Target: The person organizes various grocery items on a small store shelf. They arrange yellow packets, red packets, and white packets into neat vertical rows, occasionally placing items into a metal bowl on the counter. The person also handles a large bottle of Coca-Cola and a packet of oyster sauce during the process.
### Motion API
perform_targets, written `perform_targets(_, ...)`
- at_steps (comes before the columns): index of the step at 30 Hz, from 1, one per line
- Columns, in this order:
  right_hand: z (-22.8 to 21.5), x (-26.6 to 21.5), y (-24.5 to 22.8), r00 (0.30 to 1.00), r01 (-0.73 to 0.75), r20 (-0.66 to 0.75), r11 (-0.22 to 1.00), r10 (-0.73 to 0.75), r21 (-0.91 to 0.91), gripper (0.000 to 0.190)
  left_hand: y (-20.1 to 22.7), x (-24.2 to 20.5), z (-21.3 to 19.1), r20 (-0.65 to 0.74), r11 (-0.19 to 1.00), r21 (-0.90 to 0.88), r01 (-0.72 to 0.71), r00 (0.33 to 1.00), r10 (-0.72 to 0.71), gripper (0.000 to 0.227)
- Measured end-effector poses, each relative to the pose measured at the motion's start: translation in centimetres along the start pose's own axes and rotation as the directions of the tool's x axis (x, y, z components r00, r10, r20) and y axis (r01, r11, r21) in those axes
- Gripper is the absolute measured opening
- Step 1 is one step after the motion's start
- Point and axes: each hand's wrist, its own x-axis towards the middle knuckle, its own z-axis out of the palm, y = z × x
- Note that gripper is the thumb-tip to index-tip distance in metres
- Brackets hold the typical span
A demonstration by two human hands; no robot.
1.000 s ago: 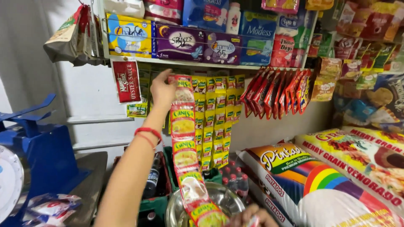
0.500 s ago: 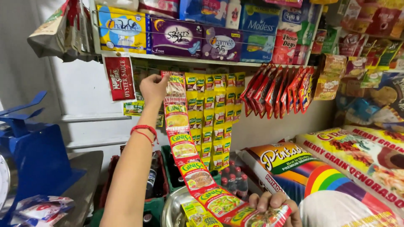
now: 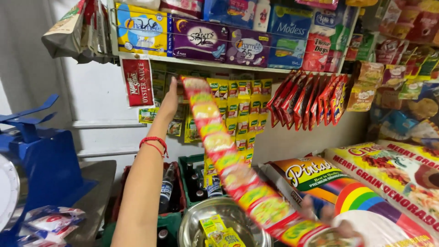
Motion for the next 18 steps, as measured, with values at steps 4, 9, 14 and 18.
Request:
perform_targets(4,-7.0,6.7,-3.7,0.954,-0.223,-0.289,0.831,0.079,-0.509,0.044,0.4,-2.9,-0.4,0.001,0.999,0.028,0.028,1.000,-0.028,0.117)
perform_targets(9,0.0,17.6,-4.9,0.810,-0.551,-0.585,0.274,-0.053,-0.788,0.051,-7.0,3.8,0.2,-0.003,0.993,0.070,0.092,0.996,-0.092,0.105)
perform_targets(14,22.4,30.6,-10.4,0.890,0.055,-0.419,0.955,-0.179,-0.291,0.033,-24.0,13.7,-0.8,0.086,0.745,0.554,-0.371,0.916,0.391,0.056)
perform_targets(18,20.0,37.5,-6.1,0.963,-0.035,-0.265,0.999,0.044,0.038,0.011,-16.5,0.3,0.0,-0.045,0.963,0.147,0.225,0.974,-0.220,0.072)
